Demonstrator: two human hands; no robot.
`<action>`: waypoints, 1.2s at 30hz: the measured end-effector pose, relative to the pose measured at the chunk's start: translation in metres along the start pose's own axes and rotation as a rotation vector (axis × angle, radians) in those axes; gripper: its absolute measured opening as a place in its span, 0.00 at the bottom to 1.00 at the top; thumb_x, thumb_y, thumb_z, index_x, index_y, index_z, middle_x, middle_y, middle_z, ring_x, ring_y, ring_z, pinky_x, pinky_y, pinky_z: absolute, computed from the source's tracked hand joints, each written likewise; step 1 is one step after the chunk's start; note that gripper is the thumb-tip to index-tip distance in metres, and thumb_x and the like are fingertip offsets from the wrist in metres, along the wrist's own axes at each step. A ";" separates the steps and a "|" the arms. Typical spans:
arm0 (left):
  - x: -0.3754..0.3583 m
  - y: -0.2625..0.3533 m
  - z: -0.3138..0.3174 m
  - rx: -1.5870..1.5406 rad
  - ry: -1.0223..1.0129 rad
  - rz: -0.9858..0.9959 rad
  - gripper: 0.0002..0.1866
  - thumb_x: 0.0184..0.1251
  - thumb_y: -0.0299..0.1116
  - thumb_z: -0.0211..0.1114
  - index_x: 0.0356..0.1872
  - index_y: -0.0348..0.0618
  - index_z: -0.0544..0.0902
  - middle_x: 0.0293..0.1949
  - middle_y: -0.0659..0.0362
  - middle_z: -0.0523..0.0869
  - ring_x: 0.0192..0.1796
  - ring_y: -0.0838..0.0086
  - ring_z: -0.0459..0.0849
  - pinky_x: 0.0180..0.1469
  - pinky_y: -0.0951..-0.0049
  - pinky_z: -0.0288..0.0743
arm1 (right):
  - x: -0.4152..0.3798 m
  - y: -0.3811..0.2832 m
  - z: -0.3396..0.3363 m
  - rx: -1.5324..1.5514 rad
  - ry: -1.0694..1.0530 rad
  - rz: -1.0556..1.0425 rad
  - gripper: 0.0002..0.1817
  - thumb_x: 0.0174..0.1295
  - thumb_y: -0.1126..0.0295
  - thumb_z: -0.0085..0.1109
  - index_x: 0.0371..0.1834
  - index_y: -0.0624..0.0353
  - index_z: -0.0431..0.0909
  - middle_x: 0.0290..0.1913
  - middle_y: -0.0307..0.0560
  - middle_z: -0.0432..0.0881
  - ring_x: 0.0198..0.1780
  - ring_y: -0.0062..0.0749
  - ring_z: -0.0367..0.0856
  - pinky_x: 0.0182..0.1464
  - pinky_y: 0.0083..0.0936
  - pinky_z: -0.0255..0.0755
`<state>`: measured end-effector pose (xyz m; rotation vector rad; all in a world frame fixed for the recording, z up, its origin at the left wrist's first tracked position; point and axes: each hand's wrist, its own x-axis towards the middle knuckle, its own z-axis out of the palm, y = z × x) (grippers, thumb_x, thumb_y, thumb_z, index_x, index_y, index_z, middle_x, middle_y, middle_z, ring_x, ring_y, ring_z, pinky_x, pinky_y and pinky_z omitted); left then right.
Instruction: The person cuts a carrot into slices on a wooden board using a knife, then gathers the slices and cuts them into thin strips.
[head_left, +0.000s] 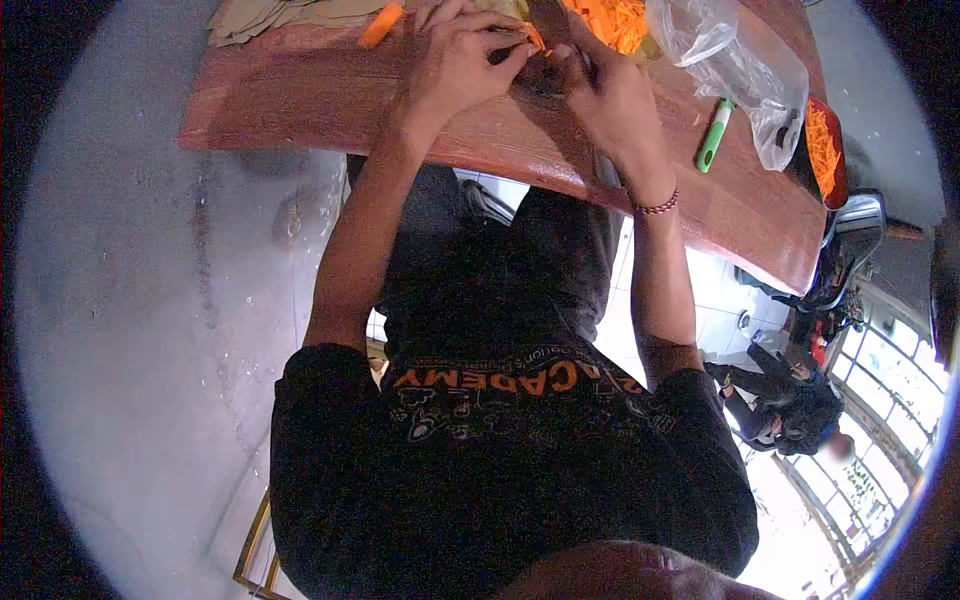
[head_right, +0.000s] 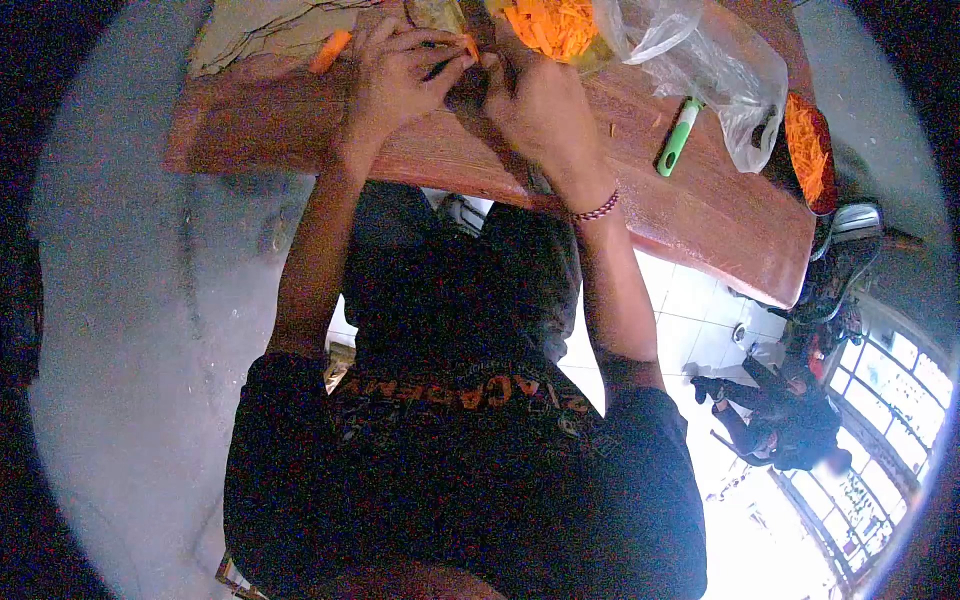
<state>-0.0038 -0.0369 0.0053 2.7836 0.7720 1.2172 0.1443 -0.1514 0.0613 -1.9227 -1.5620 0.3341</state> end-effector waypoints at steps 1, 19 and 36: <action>0.001 0.001 -0.002 -0.004 0.005 -0.004 0.09 0.55 0.44 0.75 0.32 0.53 0.93 0.38 0.70 0.91 0.47 0.67 0.82 0.60 0.63 0.70 | -0.002 0.002 0.001 0.000 0.000 -0.001 0.19 0.66 0.63 0.54 0.58 0.55 0.78 0.33 0.71 0.82 0.39 0.69 0.82 0.44 0.58 0.77; -0.005 -0.002 0.005 0.000 -0.064 -0.082 0.09 0.58 0.46 0.73 0.34 0.58 0.93 0.40 0.71 0.91 0.46 0.69 0.82 0.60 0.63 0.71 | 0.027 -0.001 0.000 -0.139 -0.177 0.092 0.20 0.66 0.70 0.50 0.60 0.66 0.73 0.51 0.74 0.78 0.54 0.71 0.76 0.54 0.49 0.73; -0.008 -0.006 0.011 -0.113 -0.061 -0.102 0.10 0.58 0.45 0.73 0.37 0.56 0.93 0.40 0.70 0.91 0.45 0.69 0.81 0.57 0.67 0.71 | -0.009 -0.002 -0.001 -0.024 -0.009 0.015 0.19 0.69 0.61 0.51 0.60 0.53 0.79 0.37 0.71 0.83 0.43 0.69 0.82 0.47 0.56 0.76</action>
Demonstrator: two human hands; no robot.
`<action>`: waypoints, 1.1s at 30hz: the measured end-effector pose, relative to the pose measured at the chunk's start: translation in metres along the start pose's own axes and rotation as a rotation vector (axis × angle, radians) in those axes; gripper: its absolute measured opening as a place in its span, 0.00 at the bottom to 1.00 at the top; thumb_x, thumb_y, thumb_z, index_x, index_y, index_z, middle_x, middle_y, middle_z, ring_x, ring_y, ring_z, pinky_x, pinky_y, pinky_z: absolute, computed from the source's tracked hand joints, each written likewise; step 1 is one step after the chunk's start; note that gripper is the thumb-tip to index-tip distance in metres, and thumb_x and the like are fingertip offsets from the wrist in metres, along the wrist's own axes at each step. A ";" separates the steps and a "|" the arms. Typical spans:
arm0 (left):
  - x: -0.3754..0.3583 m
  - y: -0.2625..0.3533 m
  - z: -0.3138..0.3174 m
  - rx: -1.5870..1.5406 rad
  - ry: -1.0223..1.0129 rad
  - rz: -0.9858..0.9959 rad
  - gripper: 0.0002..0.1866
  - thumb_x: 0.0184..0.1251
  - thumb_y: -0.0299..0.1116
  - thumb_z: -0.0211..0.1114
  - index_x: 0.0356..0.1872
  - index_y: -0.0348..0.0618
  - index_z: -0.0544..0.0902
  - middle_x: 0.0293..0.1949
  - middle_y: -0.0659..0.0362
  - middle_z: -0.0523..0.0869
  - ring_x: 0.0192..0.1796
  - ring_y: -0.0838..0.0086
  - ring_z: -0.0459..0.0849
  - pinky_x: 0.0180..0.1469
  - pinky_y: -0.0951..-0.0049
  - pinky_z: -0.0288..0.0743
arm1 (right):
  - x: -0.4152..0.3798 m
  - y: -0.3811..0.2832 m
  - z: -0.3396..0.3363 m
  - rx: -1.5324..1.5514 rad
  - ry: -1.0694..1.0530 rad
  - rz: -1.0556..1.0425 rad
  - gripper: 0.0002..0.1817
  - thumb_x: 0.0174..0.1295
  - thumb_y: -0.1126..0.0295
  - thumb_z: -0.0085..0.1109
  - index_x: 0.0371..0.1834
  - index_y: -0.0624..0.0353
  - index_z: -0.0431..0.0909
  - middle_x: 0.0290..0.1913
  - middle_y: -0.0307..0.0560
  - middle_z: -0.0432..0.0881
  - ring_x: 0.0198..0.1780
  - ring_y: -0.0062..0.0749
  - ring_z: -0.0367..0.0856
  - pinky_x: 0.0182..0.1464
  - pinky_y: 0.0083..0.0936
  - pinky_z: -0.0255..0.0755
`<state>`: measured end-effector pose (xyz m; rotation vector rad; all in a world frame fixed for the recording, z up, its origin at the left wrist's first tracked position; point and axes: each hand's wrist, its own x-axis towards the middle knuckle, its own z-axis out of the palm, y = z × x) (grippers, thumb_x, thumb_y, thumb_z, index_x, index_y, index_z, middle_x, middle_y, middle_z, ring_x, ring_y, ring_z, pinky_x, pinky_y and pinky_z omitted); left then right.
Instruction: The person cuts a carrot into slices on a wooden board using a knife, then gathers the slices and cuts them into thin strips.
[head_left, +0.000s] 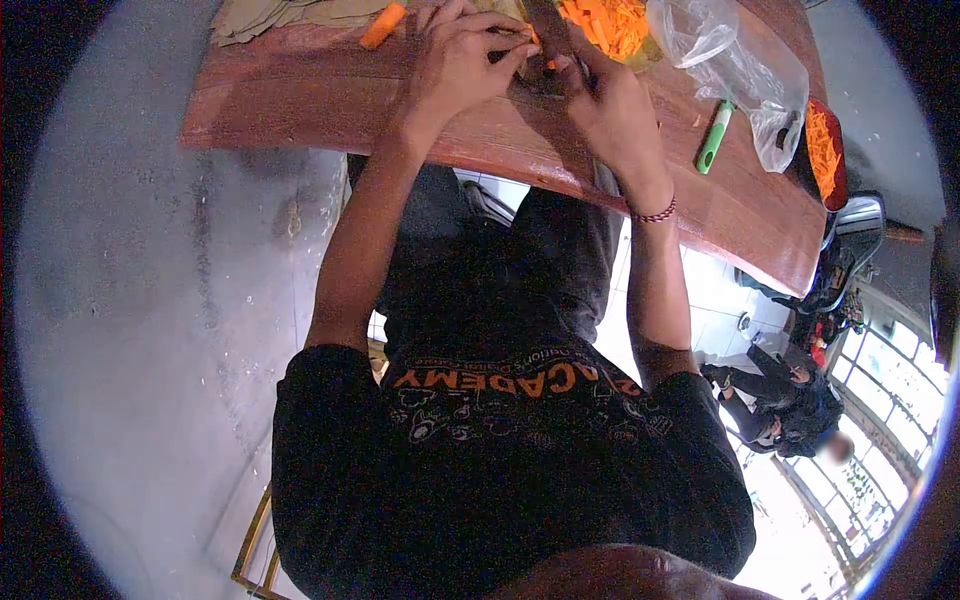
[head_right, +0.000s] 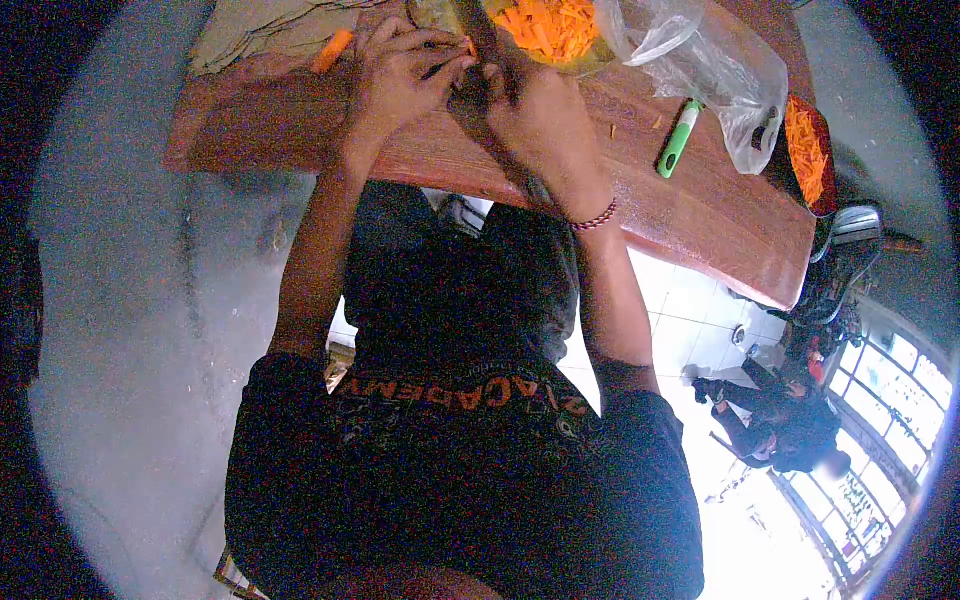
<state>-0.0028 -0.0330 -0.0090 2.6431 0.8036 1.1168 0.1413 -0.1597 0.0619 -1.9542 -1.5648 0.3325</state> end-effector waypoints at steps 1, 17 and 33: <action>0.000 0.000 -0.001 -0.021 -0.009 -0.001 0.10 0.59 0.44 0.73 0.37 0.56 0.93 0.40 0.70 0.91 0.46 0.69 0.81 0.57 0.67 0.72 | -0.001 -0.002 0.000 0.000 0.000 0.000 0.19 0.69 0.61 0.51 0.60 0.53 0.79 0.37 0.71 0.83 0.43 0.69 0.82 0.47 0.56 0.76; 0.002 0.008 -0.009 0.099 0.014 0.064 0.07 0.57 0.42 0.72 0.35 0.58 0.93 0.41 0.72 0.90 0.44 0.70 0.80 0.56 0.65 0.71 | 0.002 -0.008 0.009 -0.037 0.044 -0.058 0.21 0.67 0.63 0.55 0.63 0.48 0.77 0.36 0.71 0.82 0.43 0.69 0.80 0.44 0.55 0.74; 0.002 0.010 -0.005 0.046 0.004 0.033 0.09 0.59 0.45 0.72 0.37 0.60 0.93 0.44 0.73 0.91 0.53 0.67 0.79 0.67 0.55 0.62 | 0.032 0.007 -0.007 0.210 0.149 -0.199 0.18 0.67 0.74 0.49 0.59 0.67 0.73 0.50 0.68 0.80 0.53 0.58 0.80 0.53 0.38 0.73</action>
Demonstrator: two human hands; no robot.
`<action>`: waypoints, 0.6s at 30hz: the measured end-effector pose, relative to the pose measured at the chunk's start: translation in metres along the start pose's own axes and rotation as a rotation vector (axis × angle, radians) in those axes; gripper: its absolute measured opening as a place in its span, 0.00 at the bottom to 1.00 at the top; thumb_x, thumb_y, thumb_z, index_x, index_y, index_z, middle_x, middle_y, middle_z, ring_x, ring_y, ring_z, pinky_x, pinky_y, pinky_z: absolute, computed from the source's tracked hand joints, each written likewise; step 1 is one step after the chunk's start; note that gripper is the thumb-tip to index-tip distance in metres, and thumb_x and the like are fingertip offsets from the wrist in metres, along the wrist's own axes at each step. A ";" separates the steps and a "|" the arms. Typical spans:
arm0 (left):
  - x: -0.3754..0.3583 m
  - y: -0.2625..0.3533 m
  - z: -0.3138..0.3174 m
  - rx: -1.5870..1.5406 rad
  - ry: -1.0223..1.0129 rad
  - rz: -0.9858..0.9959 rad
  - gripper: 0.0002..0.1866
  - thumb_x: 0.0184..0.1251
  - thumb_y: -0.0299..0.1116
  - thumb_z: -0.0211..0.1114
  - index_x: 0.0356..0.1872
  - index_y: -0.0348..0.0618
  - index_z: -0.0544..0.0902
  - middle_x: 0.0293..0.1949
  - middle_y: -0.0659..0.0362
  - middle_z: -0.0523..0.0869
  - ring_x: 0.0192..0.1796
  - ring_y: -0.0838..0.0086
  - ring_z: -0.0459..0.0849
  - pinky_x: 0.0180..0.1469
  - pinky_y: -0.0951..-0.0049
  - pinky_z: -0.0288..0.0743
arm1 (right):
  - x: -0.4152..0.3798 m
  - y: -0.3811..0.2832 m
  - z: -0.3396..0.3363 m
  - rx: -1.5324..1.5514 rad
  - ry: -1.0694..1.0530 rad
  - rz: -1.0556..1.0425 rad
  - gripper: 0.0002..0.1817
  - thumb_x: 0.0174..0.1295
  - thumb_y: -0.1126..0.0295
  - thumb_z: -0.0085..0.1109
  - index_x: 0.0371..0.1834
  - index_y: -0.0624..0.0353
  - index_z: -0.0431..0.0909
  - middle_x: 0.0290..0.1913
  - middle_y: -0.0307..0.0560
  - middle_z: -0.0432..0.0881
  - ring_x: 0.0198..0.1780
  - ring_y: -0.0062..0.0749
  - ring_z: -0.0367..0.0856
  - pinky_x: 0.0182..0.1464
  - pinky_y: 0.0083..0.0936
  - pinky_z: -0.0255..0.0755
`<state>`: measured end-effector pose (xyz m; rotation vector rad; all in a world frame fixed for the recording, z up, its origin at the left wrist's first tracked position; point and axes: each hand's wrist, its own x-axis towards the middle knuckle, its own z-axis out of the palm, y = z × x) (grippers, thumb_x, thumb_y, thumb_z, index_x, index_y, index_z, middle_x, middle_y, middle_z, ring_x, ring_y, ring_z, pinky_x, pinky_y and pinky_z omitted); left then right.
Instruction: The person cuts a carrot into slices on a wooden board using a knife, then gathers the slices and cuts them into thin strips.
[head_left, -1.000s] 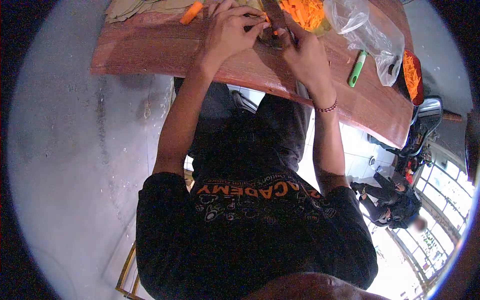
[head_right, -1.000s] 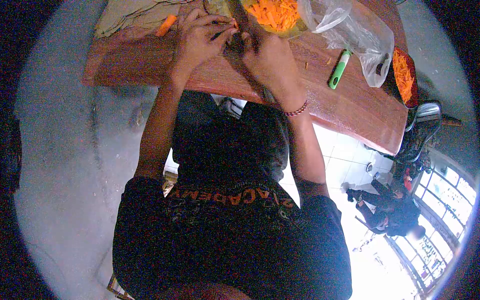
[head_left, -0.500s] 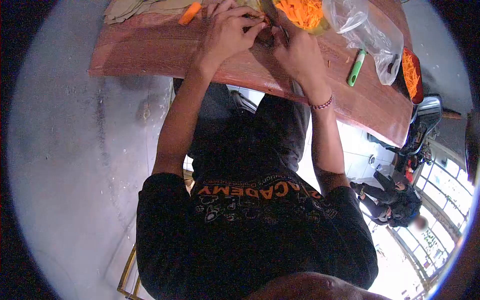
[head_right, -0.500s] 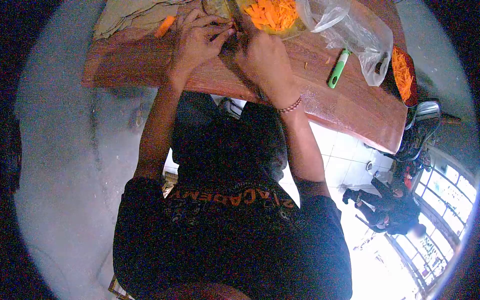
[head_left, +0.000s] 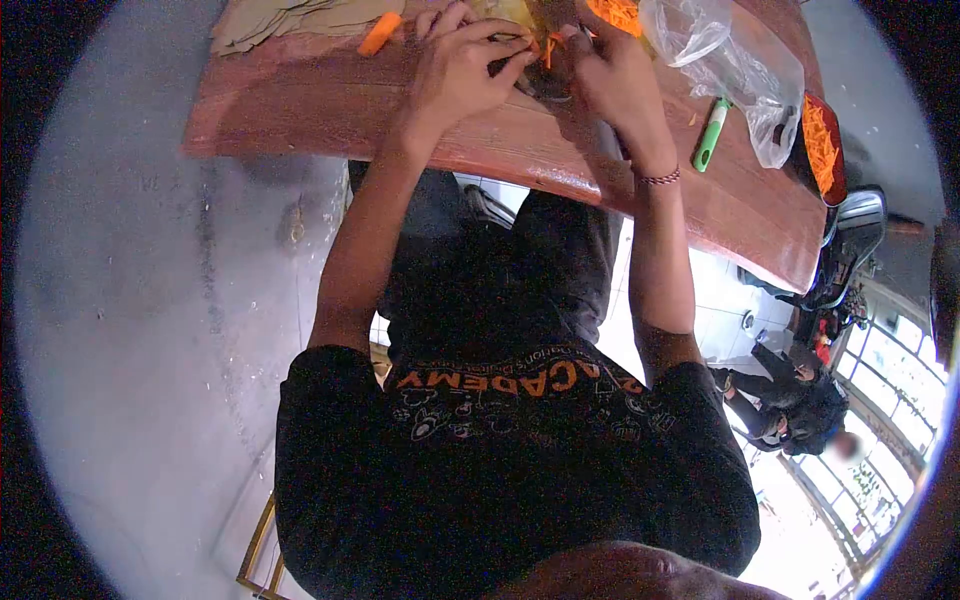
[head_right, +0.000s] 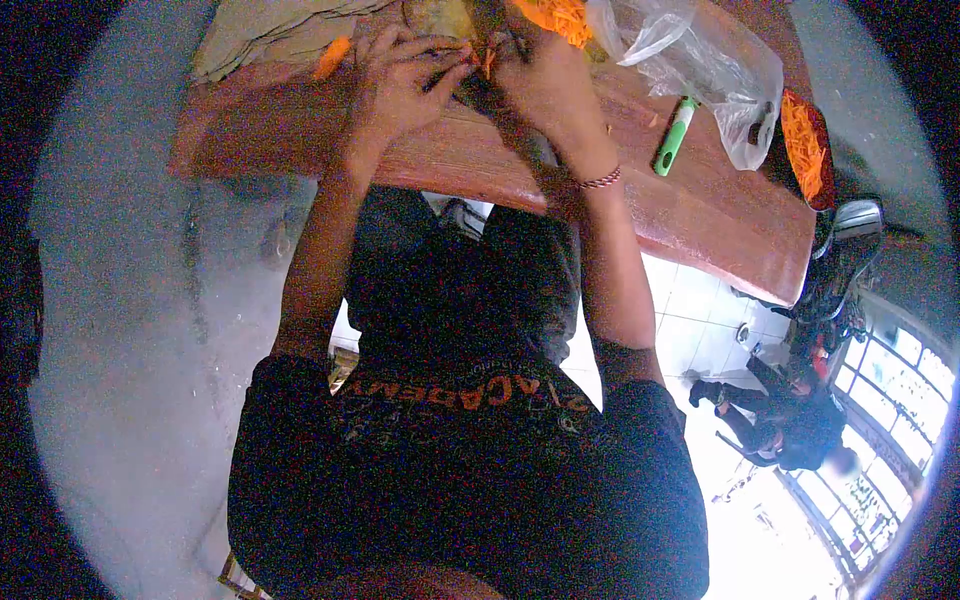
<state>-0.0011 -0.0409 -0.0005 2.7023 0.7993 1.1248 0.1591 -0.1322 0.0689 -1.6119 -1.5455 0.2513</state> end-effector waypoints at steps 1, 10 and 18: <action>0.001 0.005 -0.004 0.063 0.006 0.031 0.09 0.59 0.46 0.72 0.37 0.60 0.93 0.44 0.73 0.90 0.52 0.67 0.79 0.66 0.55 0.63 | -0.004 0.001 -0.003 -0.001 0.003 0.003 0.18 0.67 0.74 0.49 0.59 0.67 0.73 0.50 0.68 0.80 0.53 0.58 0.80 0.53 0.38 0.73; -0.002 -0.014 -0.004 0.006 0.156 -0.022 0.09 0.62 0.41 0.70 0.42 0.58 0.91 0.46 0.72 0.90 0.52 0.67 0.80 0.62 0.63 0.67 | -0.027 -0.004 -0.004 0.075 -0.060 0.314 0.19 0.66 0.64 0.57 0.60 0.52 0.79 0.34 0.69 0.82 0.40 0.63 0.83 0.42 0.48 0.77; -0.003 0.010 -0.050 0.104 0.170 0.168 0.18 0.62 0.34 0.69 0.55 0.59 0.86 0.54 0.72 0.86 0.62 0.71 0.78 0.62 0.59 0.69 | -0.045 -0.020 -0.012 -0.408 -0.142 0.061 0.31 0.60 0.61 0.67 0.69 0.46 0.72 0.32 0.59 0.85 0.35 0.56 0.85 0.36 0.46 0.78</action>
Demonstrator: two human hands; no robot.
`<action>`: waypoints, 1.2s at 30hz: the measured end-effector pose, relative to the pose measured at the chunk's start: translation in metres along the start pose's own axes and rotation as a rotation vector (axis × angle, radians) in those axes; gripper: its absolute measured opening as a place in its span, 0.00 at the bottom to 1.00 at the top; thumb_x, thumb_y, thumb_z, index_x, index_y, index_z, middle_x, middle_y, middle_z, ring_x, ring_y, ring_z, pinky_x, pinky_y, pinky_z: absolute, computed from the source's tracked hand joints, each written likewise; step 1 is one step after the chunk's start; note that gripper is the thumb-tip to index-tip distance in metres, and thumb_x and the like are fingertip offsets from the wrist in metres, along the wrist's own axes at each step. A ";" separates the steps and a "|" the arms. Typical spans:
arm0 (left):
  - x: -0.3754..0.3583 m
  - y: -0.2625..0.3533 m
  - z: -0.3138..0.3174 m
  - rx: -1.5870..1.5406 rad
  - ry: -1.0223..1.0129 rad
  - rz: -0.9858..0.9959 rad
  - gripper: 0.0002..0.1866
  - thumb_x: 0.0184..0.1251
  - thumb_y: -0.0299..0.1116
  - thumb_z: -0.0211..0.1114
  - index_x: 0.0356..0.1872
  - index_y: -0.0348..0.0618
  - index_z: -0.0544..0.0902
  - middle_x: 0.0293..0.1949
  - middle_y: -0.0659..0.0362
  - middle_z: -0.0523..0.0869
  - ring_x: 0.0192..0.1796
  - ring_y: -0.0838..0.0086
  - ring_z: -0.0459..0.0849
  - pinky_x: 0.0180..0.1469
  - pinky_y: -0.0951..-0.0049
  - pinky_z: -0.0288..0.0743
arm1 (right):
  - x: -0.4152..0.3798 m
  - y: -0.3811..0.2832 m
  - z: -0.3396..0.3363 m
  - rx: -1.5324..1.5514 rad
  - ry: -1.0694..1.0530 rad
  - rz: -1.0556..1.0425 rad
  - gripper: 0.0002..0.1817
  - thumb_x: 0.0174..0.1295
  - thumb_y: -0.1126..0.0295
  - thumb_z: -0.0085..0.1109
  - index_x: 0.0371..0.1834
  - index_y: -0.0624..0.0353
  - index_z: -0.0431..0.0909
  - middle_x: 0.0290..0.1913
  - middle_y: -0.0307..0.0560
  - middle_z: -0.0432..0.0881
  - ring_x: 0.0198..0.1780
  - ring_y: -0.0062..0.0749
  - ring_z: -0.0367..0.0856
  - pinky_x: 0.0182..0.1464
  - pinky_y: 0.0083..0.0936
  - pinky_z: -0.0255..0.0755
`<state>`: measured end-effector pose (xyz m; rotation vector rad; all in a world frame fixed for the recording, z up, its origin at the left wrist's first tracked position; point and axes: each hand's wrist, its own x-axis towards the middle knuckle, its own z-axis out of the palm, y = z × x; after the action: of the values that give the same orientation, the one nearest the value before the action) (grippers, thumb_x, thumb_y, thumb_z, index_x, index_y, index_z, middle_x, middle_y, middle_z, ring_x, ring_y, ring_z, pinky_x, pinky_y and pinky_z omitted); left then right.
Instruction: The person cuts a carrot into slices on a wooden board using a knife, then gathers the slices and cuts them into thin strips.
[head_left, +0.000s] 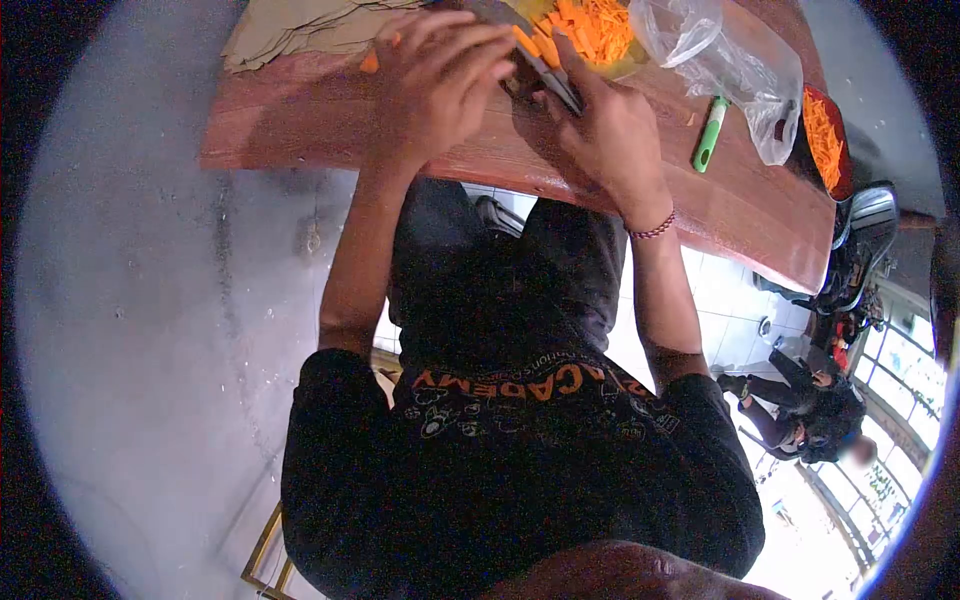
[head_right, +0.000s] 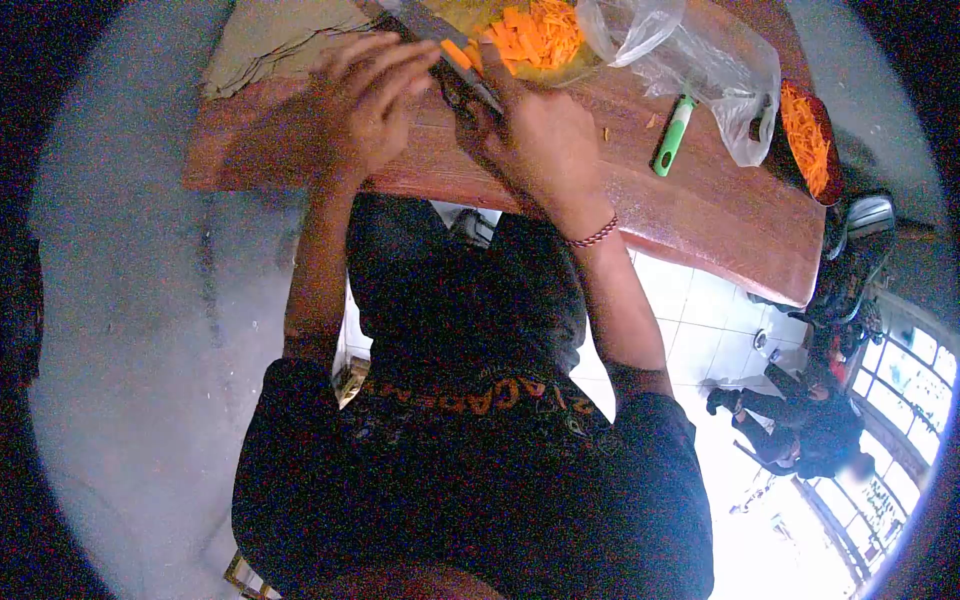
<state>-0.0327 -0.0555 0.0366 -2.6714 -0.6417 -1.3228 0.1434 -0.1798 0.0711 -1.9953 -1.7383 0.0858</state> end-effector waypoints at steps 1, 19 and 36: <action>-0.001 0.005 -0.003 0.010 -0.105 0.048 0.17 0.63 0.38 0.69 0.54 0.58 0.86 0.55 0.72 0.85 0.63 0.72 0.76 0.64 0.56 0.62 | 0.001 -0.001 -0.002 -0.035 -0.047 0.044 0.34 0.60 0.60 0.67 0.72 0.45 0.69 0.33 0.58 0.85 0.35 0.56 0.86 0.36 0.46 0.78; 0.018 -0.004 0.005 0.075 -0.286 0.272 0.18 0.65 0.50 0.67 0.49 0.53 0.87 0.49 0.68 0.87 0.59 0.75 0.78 0.64 0.47 0.57 | 0.000 0.006 0.014 -0.012 0.062 -0.134 0.49 0.60 0.54 0.63 0.80 0.54 0.46 0.20 0.61 0.81 0.21 0.58 0.83 0.26 0.51 0.79; 0.055 -0.033 0.027 0.134 -0.551 0.085 0.18 0.69 0.52 0.63 0.52 0.58 0.87 0.56 0.67 0.86 0.64 0.71 0.77 0.67 0.48 0.55 | -0.005 0.007 0.006 -0.059 -0.014 0.021 0.52 0.55 0.54 0.70 0.80 0.51 0.49 0.29 0.52 0.87 0.30 0.59 0.85 0.33 0.49 0.80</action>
<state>0.0037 -0.0007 0.0596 -2.9096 -0.6222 -0.4894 0.1467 -0.1832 0.0618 -2.0594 -1.7479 0.0562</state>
